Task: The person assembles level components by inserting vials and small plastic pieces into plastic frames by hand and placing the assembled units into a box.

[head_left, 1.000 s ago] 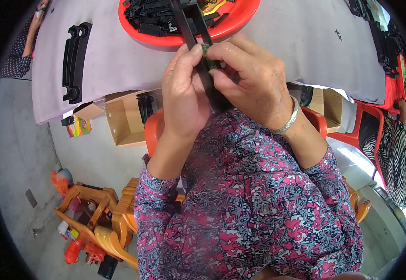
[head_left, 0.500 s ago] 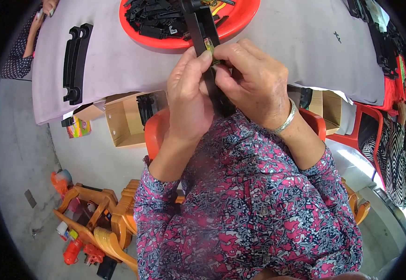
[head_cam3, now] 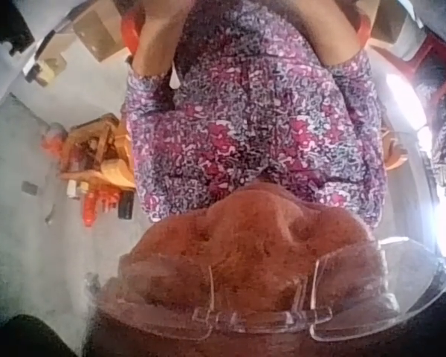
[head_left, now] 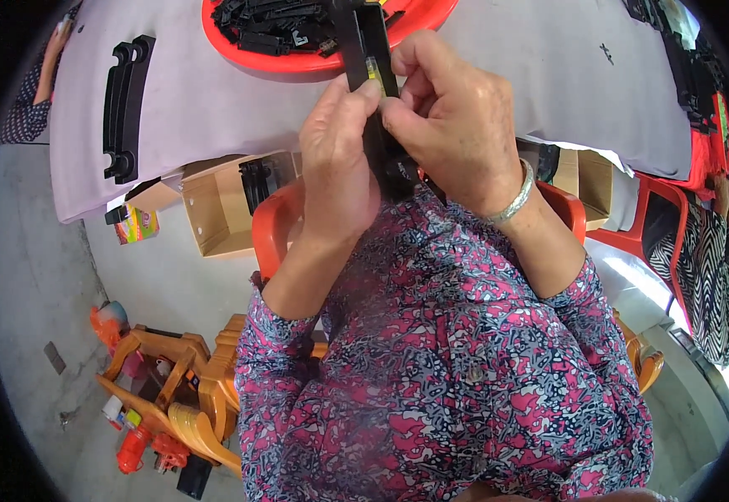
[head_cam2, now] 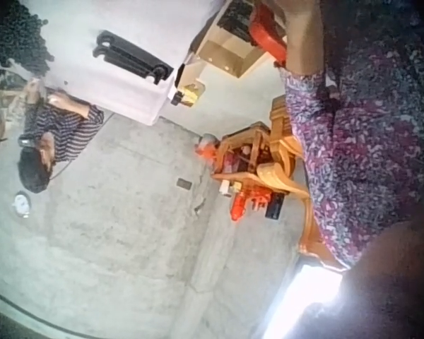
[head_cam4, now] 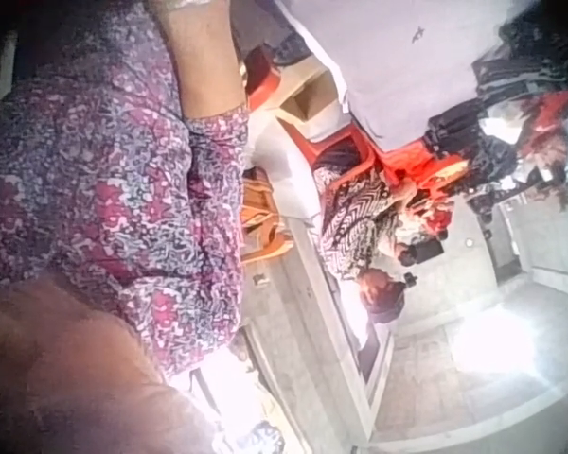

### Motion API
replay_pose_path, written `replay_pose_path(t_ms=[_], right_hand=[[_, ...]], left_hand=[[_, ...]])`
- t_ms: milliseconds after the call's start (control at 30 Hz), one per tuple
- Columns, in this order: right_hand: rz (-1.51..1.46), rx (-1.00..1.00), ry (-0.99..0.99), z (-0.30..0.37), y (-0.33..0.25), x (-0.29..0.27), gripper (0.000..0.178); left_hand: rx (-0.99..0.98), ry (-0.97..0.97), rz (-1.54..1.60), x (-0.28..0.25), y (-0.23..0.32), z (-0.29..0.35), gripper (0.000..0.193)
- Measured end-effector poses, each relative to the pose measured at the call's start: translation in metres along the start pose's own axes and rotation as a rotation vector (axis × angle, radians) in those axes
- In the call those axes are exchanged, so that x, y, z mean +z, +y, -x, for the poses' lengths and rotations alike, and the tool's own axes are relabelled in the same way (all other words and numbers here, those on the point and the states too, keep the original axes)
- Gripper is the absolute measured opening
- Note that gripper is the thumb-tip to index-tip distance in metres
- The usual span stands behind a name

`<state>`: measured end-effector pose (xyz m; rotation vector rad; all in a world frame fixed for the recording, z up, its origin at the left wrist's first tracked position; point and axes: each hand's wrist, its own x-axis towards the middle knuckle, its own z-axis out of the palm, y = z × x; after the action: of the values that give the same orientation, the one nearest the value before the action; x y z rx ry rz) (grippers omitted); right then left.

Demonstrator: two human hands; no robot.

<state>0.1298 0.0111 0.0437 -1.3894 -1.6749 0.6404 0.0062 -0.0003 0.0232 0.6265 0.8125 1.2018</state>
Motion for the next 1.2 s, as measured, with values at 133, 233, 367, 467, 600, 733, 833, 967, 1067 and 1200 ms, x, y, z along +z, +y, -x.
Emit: replay_pose_path(t_ms=[133,233,367,467,600,733,833,967,1067,1200], right_hand=[[-0.009,0.030,-0.011,-0.002,0.008,0.001,0.013],[-0.163,0.189,-0.172,-0.007,0.012,-0.017,0.015],[-0.448,0.387,-0.277,-0.005,0.016,-0.028,0.017],[-0.549,0.462,-0.174,-0.013,0.014,-0.035,0.020],[-0.775,0.654,-0.268,-0.023,0.016,-0.047,0.030],[-0.936,0.736,-0.335,-0.014,0.016,-0.044,0.036],[-0.911,0.744,-0.305,-0.009,0.017,-0.044,0.041],[-0.751,0.691,-0.352,-0.006,0.039,-0.046,0.040],[-0.626,0.611,-0.309,0.003,0.042,-0.045,0.033],[-0.604,0.634,-0.019,-0.005,0.004,-0.052,0.030]], left_hand=[[0.016,0.014,-0.085,0.000,-0.003,-0.002,0.023],[-0.083,-0.074,-0.066,-0.001,-0.004,-0.003,0.025],[-0.206,-0.043,-0.103,-0.004,0.006,-0.007,0.027],[-0.262,-0.090,-0.055,-0.007,0.005,-0.007,0.030],[-0.335,-0.229,-0.071,-0.006,0.008,-0.006,0.028],[-0.291,-0.327,-0.208,-0.002,0.008,-0.003,0.032],[-0.253,-0.333,-0.350,-0.005,0.004,0.001,0.034],[-0.182,-0.324,-0.696,-0.012,0.005,0.003,0.027],[-0.121,-0.335,-0.832,-0.018,0.006,0.005,0.024],[-0.200,-0.405,-0.890,-0.018,0.017,-0.005,0.025]])
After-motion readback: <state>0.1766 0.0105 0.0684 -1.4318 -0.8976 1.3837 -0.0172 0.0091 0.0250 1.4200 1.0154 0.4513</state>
